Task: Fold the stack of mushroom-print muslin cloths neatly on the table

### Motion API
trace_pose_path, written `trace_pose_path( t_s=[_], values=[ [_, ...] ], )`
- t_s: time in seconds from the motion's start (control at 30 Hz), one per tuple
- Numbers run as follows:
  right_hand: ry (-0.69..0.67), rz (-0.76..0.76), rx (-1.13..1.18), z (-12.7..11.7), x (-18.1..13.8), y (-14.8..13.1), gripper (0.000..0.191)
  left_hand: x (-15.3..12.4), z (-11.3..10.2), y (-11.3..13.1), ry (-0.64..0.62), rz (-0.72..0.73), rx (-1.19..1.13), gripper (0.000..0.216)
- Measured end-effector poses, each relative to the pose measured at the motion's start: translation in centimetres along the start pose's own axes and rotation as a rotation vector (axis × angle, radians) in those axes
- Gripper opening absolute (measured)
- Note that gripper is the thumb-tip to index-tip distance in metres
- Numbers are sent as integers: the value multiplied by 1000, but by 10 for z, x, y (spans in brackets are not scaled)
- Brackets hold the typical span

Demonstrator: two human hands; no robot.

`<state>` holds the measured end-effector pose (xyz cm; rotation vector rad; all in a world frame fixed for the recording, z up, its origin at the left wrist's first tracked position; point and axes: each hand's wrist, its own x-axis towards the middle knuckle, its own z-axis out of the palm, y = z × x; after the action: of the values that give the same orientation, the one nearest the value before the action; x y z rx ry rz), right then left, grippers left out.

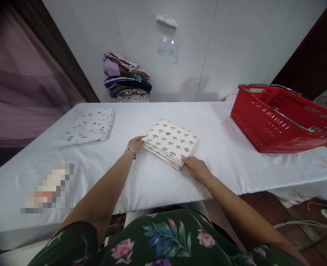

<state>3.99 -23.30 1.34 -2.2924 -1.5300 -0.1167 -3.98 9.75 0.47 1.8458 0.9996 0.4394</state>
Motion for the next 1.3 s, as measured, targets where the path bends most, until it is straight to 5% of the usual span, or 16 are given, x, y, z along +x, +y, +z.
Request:
trace_pose_path(
  t_s=[0.2,0.43,1.03,1.3],
  values=[
    [-46,-7,2,-9,4,-3,27,1,1,-1,7,6,-21,34],
    [-181,-6,-130,9,-3,-14,28,0,0,-1,3,-19,8,38],
    [107,-59,-202,5,0,-16,24,7,-10,2,-34,56,-56,33],
    [-10,-98,-214,9,3,-19,21,0,-14,-8,-54,16,-115,37]
  ],
)
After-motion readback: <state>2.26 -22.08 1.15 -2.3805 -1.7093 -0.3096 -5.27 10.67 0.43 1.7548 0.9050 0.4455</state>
